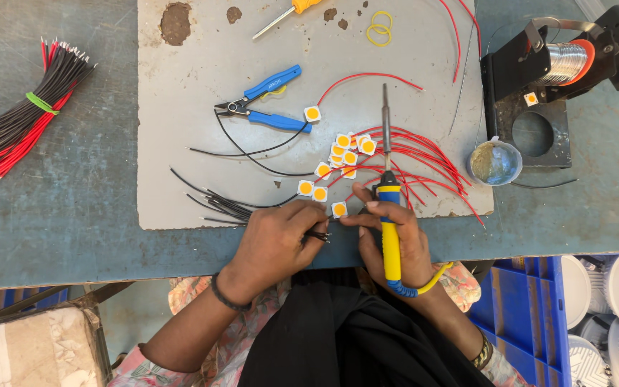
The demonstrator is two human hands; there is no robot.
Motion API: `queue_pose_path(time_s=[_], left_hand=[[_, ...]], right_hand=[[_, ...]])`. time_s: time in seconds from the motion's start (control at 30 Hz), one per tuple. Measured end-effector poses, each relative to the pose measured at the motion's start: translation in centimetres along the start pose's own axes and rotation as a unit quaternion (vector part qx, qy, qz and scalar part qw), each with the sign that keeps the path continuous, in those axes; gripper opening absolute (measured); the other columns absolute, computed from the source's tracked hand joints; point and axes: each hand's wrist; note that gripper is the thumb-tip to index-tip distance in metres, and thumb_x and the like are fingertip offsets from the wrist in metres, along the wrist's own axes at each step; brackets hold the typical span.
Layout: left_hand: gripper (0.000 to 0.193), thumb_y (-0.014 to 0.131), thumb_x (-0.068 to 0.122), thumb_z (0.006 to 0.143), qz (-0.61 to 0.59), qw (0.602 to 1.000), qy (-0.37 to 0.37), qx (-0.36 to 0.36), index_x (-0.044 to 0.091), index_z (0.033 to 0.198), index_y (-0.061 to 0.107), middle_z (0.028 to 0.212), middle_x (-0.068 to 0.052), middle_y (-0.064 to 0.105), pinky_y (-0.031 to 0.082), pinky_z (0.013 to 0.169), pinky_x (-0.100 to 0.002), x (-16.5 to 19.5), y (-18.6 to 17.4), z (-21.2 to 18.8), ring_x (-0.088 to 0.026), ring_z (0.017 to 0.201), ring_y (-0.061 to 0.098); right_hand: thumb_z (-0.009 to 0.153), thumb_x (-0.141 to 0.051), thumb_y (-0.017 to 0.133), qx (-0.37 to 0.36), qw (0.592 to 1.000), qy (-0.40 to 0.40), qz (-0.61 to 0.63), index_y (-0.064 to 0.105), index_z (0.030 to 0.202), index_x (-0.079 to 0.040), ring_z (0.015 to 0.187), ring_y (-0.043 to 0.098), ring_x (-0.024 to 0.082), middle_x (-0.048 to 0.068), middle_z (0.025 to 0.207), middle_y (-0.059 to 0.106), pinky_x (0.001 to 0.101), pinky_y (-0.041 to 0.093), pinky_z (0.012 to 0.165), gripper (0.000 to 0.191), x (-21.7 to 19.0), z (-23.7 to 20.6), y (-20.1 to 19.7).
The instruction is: The person strips the insulation from the ends of red and black wires using pliers, then solders the stripped wire ends onto the contact pads of small LED chip modules on the workbench, finishing one module and setting it aside before starting the next.
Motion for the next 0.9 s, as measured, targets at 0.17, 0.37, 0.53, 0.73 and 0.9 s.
queue_pose_path(time_s=[0.17, 0.37, 0.53, 0.73, 0.9], left_hand=[[0.016, 0.078, 0.012, 0.081, 0.079, 0.996, 0.03, 0.021, 0.007, 0.088, 0.064, 0.117, -0.009, 0.074, 0.056, 0.06, -0.038, 0.3, 1.4, -0.4, -0.026, 0.064, 0.07], [0.023, 0.08, 0.015, 0.077, 0.1, 0.994, 0.035, 0.003, 0.007, 0.086, 0.06, 0.117, -0.008, 0.075, 0.054, 0.056, -0.037, 0.2, 1.7, -0.9, -0.025, 0.059, 0.067], [0.024, 0.08, 0.014, 0.076, 0.101, 0.995, 0.026, -0.003, 0.007, 0.089, 0.061, 0.116, -0.008, 0.075, 0.054, 0.057, -0.037, 0.1, 1.6, -1.1, -0.025, 0.059, 0.068], [0.021, 0.078, 0.012, 0.077, 0.098, 0.995, 0.012, 0.002, 0.006, 0.084, 0.059, 0.117, -0.01, 0.075, 0.055, 0.056, -0.039, 0.3, 1.5, -1.3, -0.027, 0.058, 0.068], [0.017, 0.075, 0.01, 0.079, 0.08, 0.997, 0.006, -0.02, 0.006, 0.086, 0.06, 0.122, -0.011, 0.075, 0.057, 0.064, -0.041, 0.2, 0.6, -1.1, -0.031, 0.067, 0.07]], right_hand=[[0.092, 0.014, 0.059, 0.006, 0.999, 0.026, 0.017, 0.034, 0.13, -0.007, 0.112, 0.077, 0.024, 0.025, 0.148, 0.058, 0.0314, 0.062, 0.089, 0.05, 0.3, -0.1, -0.2], [0.091, 0.012, 0.061, -0.018, 1.0, 0.002, -0.017, 0.035, 0.13, -0.007, 0.113, 0.076, 0.024, 0.021, 0.144, 0.062, 0.0312, 0.061, 0.09, 0.05, 0.4, -0.4, 0.4], [0.091, 0.013, 0.06, -0.014, 1.0, 0.023, 0.013, 0.036, 0.129, -0.006, 0.111, 0.078, 0.022, 0.024, 0.148, 0.059, 0.0298, 0.063, 0.087, 0.048, 0.2, -0.5, 0.7], [0.091, 0.013, 0.058, -0.021, 0.999, 0.032, 0.036, 0.036, 0.128, -0.006, 0.112, 0.077, 0.023, 0.025, 0.148, 0.058, 0.0286, 0.064, 0.086, 0.047, 0.1, -0.3, 0.9], [0.092, 0.012, 0.06, -0.019, 1.0, 0.011, 0.011, 0.037, 0.13, -0.007, 0.12, 0.073, 0.027, 0.019, 0.145, 0.061, 0.0326, 0.062, 0.092, 0.048, -0.2, 0.1, 0.9]])
Point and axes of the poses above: each hand's wrist, its own z-axis towards the middle knuckle, its own y-axis out of the palm, x = y × z
